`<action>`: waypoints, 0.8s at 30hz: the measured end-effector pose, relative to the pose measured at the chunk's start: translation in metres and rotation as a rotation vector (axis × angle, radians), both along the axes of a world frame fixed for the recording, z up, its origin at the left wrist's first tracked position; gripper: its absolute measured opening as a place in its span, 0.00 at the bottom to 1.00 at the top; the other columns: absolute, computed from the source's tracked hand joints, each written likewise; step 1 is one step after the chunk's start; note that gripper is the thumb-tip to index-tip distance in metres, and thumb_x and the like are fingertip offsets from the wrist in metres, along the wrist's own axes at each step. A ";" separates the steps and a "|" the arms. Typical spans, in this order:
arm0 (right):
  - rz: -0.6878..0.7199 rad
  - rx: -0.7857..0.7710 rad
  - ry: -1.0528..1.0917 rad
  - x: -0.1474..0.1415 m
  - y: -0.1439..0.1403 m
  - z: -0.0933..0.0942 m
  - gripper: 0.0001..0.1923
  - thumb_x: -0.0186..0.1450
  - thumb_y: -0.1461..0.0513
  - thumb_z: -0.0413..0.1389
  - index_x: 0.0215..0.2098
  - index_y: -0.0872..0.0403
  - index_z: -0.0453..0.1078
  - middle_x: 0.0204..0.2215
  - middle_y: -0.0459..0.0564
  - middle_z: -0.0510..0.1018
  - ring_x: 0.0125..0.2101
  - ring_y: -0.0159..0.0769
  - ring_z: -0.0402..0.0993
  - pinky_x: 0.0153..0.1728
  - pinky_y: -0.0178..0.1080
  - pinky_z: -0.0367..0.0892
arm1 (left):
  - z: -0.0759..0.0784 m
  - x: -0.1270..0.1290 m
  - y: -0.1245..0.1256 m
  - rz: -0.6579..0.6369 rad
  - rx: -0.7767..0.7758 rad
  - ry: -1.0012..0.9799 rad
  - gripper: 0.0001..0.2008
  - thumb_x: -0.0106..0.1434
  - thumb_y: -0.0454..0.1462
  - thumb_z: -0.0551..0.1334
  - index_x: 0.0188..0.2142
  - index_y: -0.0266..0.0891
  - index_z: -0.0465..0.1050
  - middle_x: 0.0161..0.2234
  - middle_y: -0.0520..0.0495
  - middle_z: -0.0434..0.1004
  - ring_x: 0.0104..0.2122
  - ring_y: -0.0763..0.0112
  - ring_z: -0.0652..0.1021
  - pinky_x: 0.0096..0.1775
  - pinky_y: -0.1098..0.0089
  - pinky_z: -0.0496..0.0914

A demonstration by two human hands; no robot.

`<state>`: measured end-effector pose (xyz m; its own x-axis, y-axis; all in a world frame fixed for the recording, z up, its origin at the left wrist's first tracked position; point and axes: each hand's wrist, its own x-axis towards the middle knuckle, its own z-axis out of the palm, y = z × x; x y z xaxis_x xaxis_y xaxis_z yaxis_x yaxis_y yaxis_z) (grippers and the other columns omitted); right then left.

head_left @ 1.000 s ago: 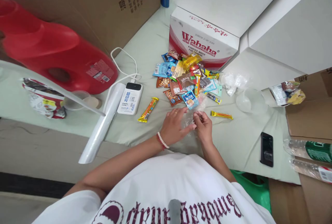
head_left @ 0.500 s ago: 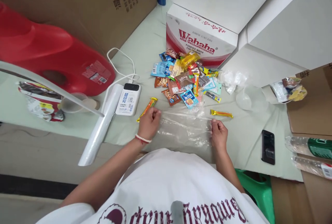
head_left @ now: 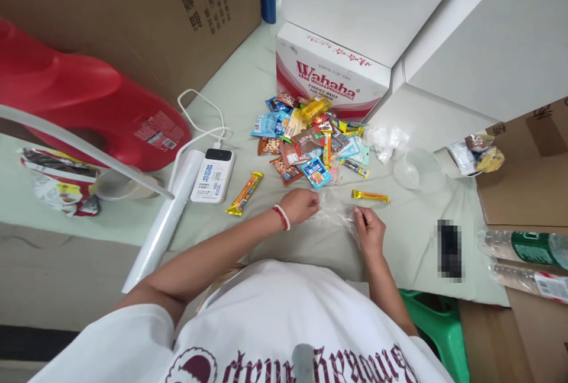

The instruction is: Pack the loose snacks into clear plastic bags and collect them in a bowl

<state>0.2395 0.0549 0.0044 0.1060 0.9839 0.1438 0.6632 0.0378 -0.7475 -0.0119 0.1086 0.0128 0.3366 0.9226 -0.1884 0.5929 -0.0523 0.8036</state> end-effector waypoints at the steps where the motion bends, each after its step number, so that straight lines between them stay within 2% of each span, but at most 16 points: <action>1: -0.019 0.010 -0.001 0.003 -0.001 -0.001 0.20 0.71 0.47 0.54 0.34 0.54 0.78 0.28 0.48 0.77 0.30 0.36 0.70 0.37 0.38 0.67 | -0.005 -0.003 0.002 -0.015 -0.051 -0.074 0.08 0.58 0.41 0.66 0.28 0.39 0.74 0.29 0.45 0.77 0.33 0.61 0.77 0.38 0.64 0.67; 3: -0.081 0.000 0.026 0.011 -0.005 -0.005 0.21 0.70 0.46 0.54 0.34 0.53 0.77 0.27 0.48 0.77 0.29 0.37 0.70 0.35 0.37 0.67 | -0.011 -0.015 -0.001 0.056 -0.118 -0.285 0.11 0.59 0.44 0.65 0.26 0.39 0.73 0.24 0.50 0.73 0.27 0.68 0.72 0.33 0.68 0.64; 6: -0.162 -0.059 0.113 0.017 -0.012 -0.016 0.23 0.70 0.44 0.53 0.35 0.54 0.77 0.23 0.45 0.73 0.26 0.36 0.67 0.29 0.36 0.65 | -0.013 -0.036 -0.016 0.318 -0.268 -0.618 0.14 0.54 0.47 0.68 0.28 0.39 0.73 0.23 0.54 0.69 0.24 0.73 0.67 0.29 0.71 0.60; 9: -0.174 -0.110 0.184 0.016 -0.014 -0.024 0.24 0.70 0.43 0.53 0.36 0.54 0.76 0.20 0.43 0.70 0.23 0.34 0.64 0.27 0.36 0.63 | -0.009 -0.050 -0.032 0.508 -0.374 -0.762 0.17 0.55 0.52 0.65 0.27 0.39 0.73 0.24 0.51 0.70 0.24 0.72 0.68 0.28 0.70 0.61; 10: -0.162 -0.113 0.190 0.014 -0.012 -0.024 0.24 0.70 0.43 0.53 0.36 0.54 0.77 0.20 0.43 0.70 0.22 0.34 0.64 0.27 0.36 0.63 | -0.008 -0.051 -0.036 0.512 -0.396 -0.743 0.19 0.58 0.54 0.63 0.27 0.39 0.73 0.25 0.50 0.71 0.25 0.71 0.68 0.27 0.70 0.61; 12: -0.114 -0.091 0.173 0.011 -0.007 -0.023 0.23 0.70 0.45 0.54 0.37 0.54 0.77 0.22 0.44 0.73 0.25 0.34 0.67 0.30 0.37 0.66 | -0.006 -0.051 -0.042 0.435 -0.382 -0.599 0.21 0.58 0.55 0.63 0.30 0.39 0.76 0.25 0.50 0.72 0.25 0.71 0.68 0.28 0.70 0.61; 15: 0.015 -0.016 0.100 0.008 0.003 -0.017 0.20 0.71 0.47 0.55 0.37 0.54 0.79 0.28 0.47 0.77 0.30 0.36 0.71 0.36 0.38 0.69 | -0.003 -0.046 -0.042 0.226 -0.236 -0.338 0.18 0.51 0.50 0.71 0.32 0.39 0.78 0.25 0.52 0.72 0.26 0.71 0.69 0.30 0.70 0.63; 17: 0.094 0.030 0.059 0.011 0.010 -0.014 0.18 0.71 0.49 0.55 0.36 0.53 0.79 0.29 0.48 0.78 0.31 0.36 0.72 0.37 0.39 0.69 | -0.001 -0.044 -0.038 0.171 -0.171 -0.307 0.17 0.53 0.50 0.70 0.29 0.39 0.77 0.25 0.52 0.72 0.28 0.70 0.70 0.32 0.70 0.64; 21: 0.147 0.059 0.031 0.030 0.015 -0.011 0.17 0.72 0.51 0.56 0.37 0.53 0.79 0.29 0.48 0.77 0.30 0.35 0.72 0.37 0.39 0.70 | 0.001 -0.047 -0.027 0.329 -0.173 -0.506 0.22 0.62 0.55 0.62 0.30 0.38 0.75 0.26 0.52 0.73 0.28 0.71 0.71 0.33 0.70 0.66; 24: 0.119 0.044 -0.019 0.044 0.014 0.000 0.18 0.72 0.50 0.56 0.48 0.53 0.78 0.40 0.53 0.78 0.27 0.33 0.70 0.34 0.40 0.71 | -0.002 -0.047 -0.026 0.410 -0.171 -0.565 0.25 0.64 0.58 0.59 0.33 0.37 0.75 0.27 0.50 0.74 0.29 0.69 0.72 0.32 0.69 0.67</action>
<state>0.2839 0.0688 0.0046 -0.0138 0.9820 0.1883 0.6661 0.1495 -0.7307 -0.0591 0.0830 0.0104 0.0582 0.9687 -0.2413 0.0289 0.2400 0.9703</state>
